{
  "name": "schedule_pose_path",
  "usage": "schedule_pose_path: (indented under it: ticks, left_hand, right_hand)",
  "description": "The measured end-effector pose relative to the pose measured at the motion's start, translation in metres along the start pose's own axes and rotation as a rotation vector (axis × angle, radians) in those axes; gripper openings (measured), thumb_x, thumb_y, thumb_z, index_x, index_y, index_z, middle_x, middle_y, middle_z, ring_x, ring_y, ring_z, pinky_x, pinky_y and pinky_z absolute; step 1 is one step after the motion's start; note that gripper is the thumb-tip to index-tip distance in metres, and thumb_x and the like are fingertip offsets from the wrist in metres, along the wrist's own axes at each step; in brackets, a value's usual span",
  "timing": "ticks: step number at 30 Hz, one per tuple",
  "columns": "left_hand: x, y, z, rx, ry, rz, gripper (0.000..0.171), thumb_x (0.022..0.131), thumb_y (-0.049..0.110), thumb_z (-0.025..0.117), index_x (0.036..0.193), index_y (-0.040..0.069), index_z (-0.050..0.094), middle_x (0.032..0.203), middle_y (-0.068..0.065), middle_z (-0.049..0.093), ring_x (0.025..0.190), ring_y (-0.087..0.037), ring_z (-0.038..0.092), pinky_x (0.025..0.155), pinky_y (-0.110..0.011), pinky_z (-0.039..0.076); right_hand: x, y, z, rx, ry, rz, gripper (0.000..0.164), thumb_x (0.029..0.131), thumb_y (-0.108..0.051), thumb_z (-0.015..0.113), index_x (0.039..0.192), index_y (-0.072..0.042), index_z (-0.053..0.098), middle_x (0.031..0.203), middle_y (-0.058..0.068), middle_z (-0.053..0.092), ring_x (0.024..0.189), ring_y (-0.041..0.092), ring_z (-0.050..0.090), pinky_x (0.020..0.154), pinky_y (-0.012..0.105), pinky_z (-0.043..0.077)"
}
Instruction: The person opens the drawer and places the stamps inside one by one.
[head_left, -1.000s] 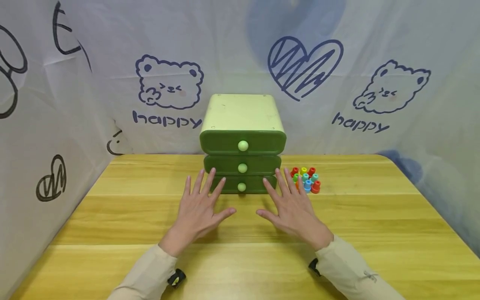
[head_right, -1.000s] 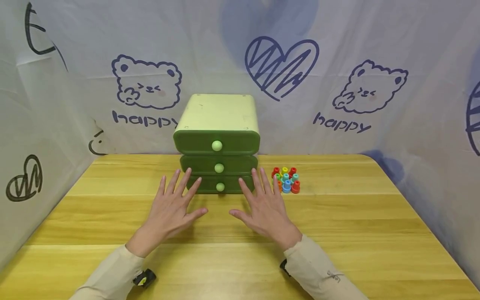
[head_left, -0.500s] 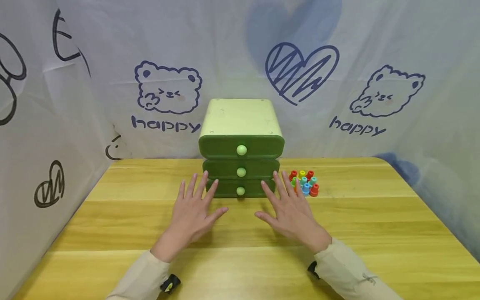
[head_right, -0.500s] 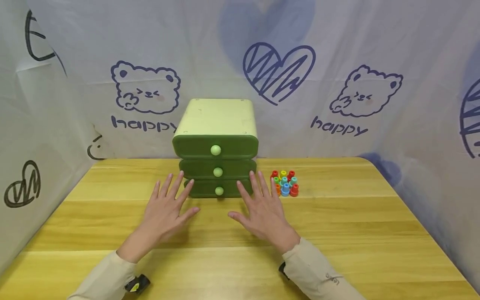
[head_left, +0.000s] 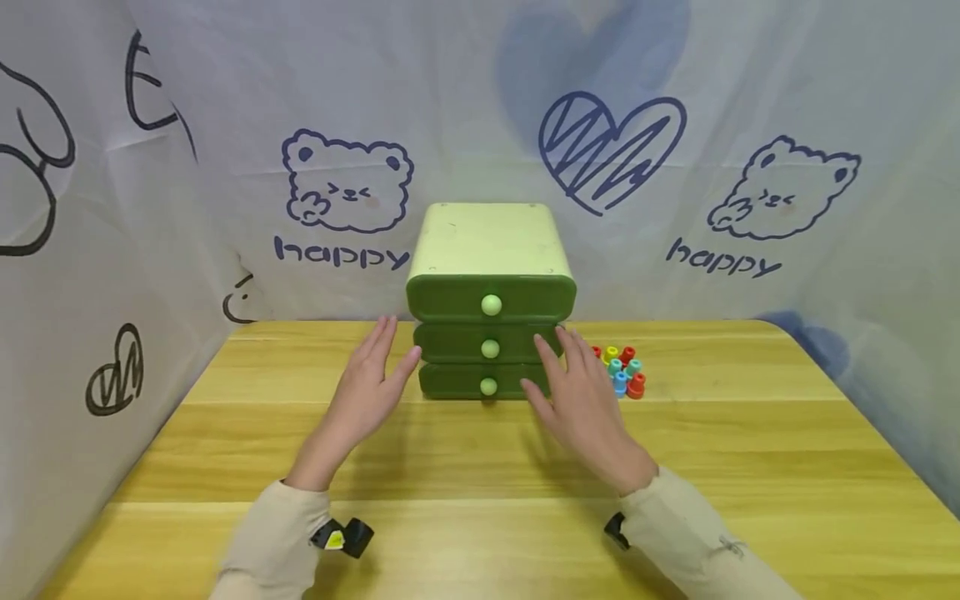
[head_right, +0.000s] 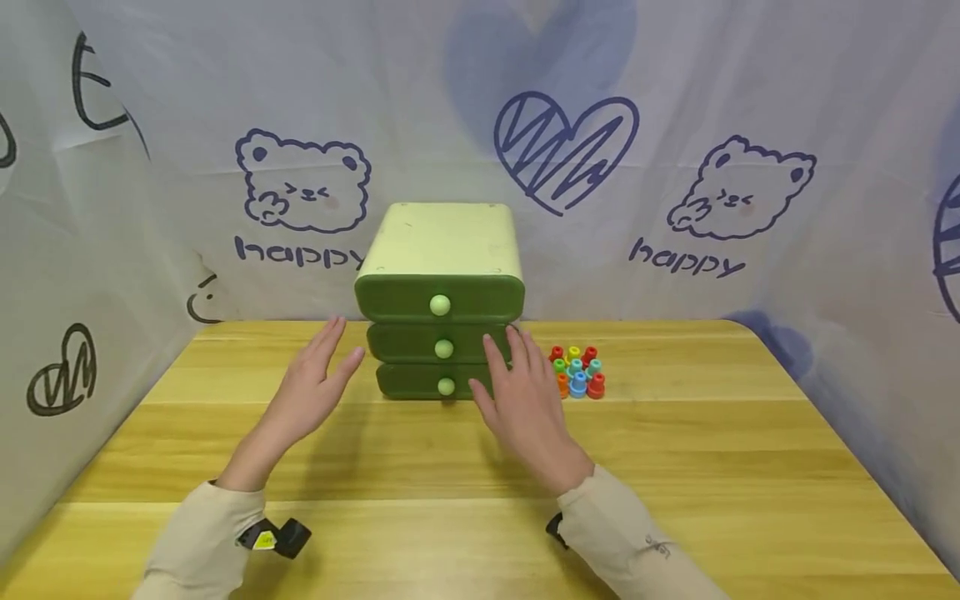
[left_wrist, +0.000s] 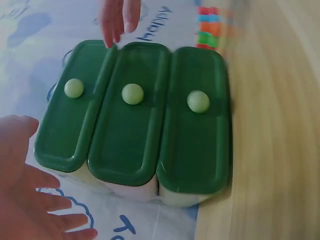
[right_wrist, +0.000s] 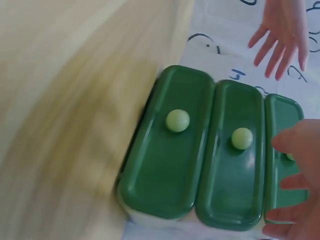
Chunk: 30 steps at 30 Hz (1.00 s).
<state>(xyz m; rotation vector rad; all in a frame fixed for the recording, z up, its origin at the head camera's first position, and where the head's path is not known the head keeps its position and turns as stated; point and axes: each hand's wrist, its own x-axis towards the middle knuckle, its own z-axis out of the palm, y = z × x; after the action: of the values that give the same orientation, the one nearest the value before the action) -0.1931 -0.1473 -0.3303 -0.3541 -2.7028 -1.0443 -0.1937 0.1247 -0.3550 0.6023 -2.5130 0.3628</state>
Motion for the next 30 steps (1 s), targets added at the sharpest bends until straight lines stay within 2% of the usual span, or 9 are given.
schedule_pose_path:
  ticks: [4, 7, 9, 12, 14, 17, 22, 25, 30]
  left_hand:
    - [0.016, -0.001, 0.000, -0.169, 0.043, -0.022, 0.065, 0.103, 0.037, 0.043, 0.151, -0.001, 0.023, 0.157, -0.019, 0.019, 0.143, -0.036, 0.017, 0.116, -0.048, 0.016]
    - [0.032, 0.002, -0.005, -0.292, 0.063, -0.061, 0.061, 0.104, 0.037, 0.040, 0.153, 0.004, 0.024, 0.156, -0.018, 0.023, 0.142, -0.034, 0.022, 0.115, -0.047, 0.020]
    - [0.043, 0.005, -0.009, -0.368, 0.072, -0.096, 0.059, 0.104, 0.038, 0.037, 0.153, 0.008, 0.025, 0.155, -0.017, 0.026, 0.141, -0.033, 0.025, 0.114, -0.047, 0.022]
    - [0.060, 0.009, -0.015, -0.480, 0.072, -0.149, 0.059, 0.103, 0.040, 0.036, 0.154, 0.012, 0.025, 0.156, -0.014, 0.025, 0.141, -0.031, 0.024, 0.115, -0.047, 0.021]
    - [0.072, 0.011, -0.018, -0.530, 0.072, -0.171, 0.059, 0.103, 0.040, 0.037, 0.154, 0.011, 0.025, 0.157, -0.011, 0.023, 0.143, -0.028, 0.021, 0.115, -0.045, 0.021]
    - [0.089, 0.012, -0.020, -0.609, 0.050, -0.191, 0.060, 0.103, 0.038, 0.039, 0.152, 0.008, 0.027, 0.157, -0.010, 0.023, 0.143, -0.024, 0.021, 0.114, -0.042, 0.024]
    - [0.112, 0.011, -0.022, -0.664, -0.018, -0.170, 0.062, 0.100, 0.033, 0.045, 0.151, 0.003, 0.027, 0.156, -0.012, 0.026, 0.141, -0.025, 0.024, 0.112, -0.043, 0.027]
    - [0.119, 0.008, -0.022, -0.667, -0.050, -0.164, 0.064, 0.098, 0.030, 0.048, 0.151, 0.003, 0.026, 0.154, -0.014, 0.028, 0.139, -0.026, 0.027, 0.112, -0.042, 0.027]
    - [0.125, 0.002, -0.019, -0.721, -0.074, -0.200, 0.066, 0.097, 0.028, 0.051, 0.152, 0.004, 0.024, 0.153, -0.016, 0.029, 0.136, -0.027, 0.032, 0.111, -0.039, 0.029]
  right_hand:
    - [0.013, -0.008, 0.000, 0.090, 0.098, 0.010, 0.049, 0.092, -0.025, 0.068, 0.130, 0.003, 0.056, 0.125, 0.025, 0.055, 0.114, 0.039, 0.051, 0.093, 0.051, 0.046]
    - [0.023, -0.014, 0.000, 0.163, 0.121, 0.045, 0.044, 0.092, -0.024, 0.067, 0.126, 0.002, 0.059, 0.116, 0.020, 0.060, 0.105, 0.035, 0.056, 0.085, 0.047, 0.051]
    - [0.031, -0.018, -0.002, 0.246, 0.103, 0.094, 0.041, 0.093, -0.025, 0.066, 0.124, 0.001, 0.061, 0.112, 0.017, 0.062, 0.102, 0.033, 0.058, 0.082, 0.046, 0.051]
    - [0.042, -0.023, -0.006, 0.431, 0.038, 0.194, 0.040, 0.095, -0.026, 0.063, 0.123, 0.001, 0.061, 0.109, 0.013, 0.065, 0.099, 0.029, 0.061, 0.080, 0.043, 0.053]
    - [0.048, -0.025, -0.008, 0.551, -0.007, 0.266, 0.039, 0.096, -0.028, 0.062, 0.124, 0.000, 0.060, 0.109, 0.011, 0.066, 0.099, 0.026, 0.062, 0.082, 0.042, 0.052]
    - [0.055, -0.025, -0.010, 0.650, -0.043, 0.345, 0.040, 0.096, -0.031, 0.061, 0.124, -0.002, 0.061, 0.108, 0.009, 0.067, 0.098, 0.023, 0.063, 0.083, 0.040, 0.053]
    - [0.063, -0.026, -0.009, 0.696, -0.040, 0.375, 0.039, 0.095, -0.030, 0.063, 0.121, -0.002, 0.064, 0.104, 0.008, 0.069, 0.092, 0.022, 0.065, 0.080, 0.038, 0.054]
    - [0.066, -0.029, -0.008, 0.705, -0.032, 0.380, 0.036, 0.094, -0.029, 0.065, 0.117, -0.001, 0.065, 0.101, 0.009, 0.070, 0.089, 0.022, 0.065, 0.077, 0.037, 0.054]
    - [0.071, -0.031, -0.002, 0.672, -0.016, 0.395, 0.034, 0.092, -0.029, 0.067, 0.109, -0.001, 0.068, 0.095, 0.008, 0.070, 0.085, 0.020, 0.066, 0.074, 0.035, 0.054]
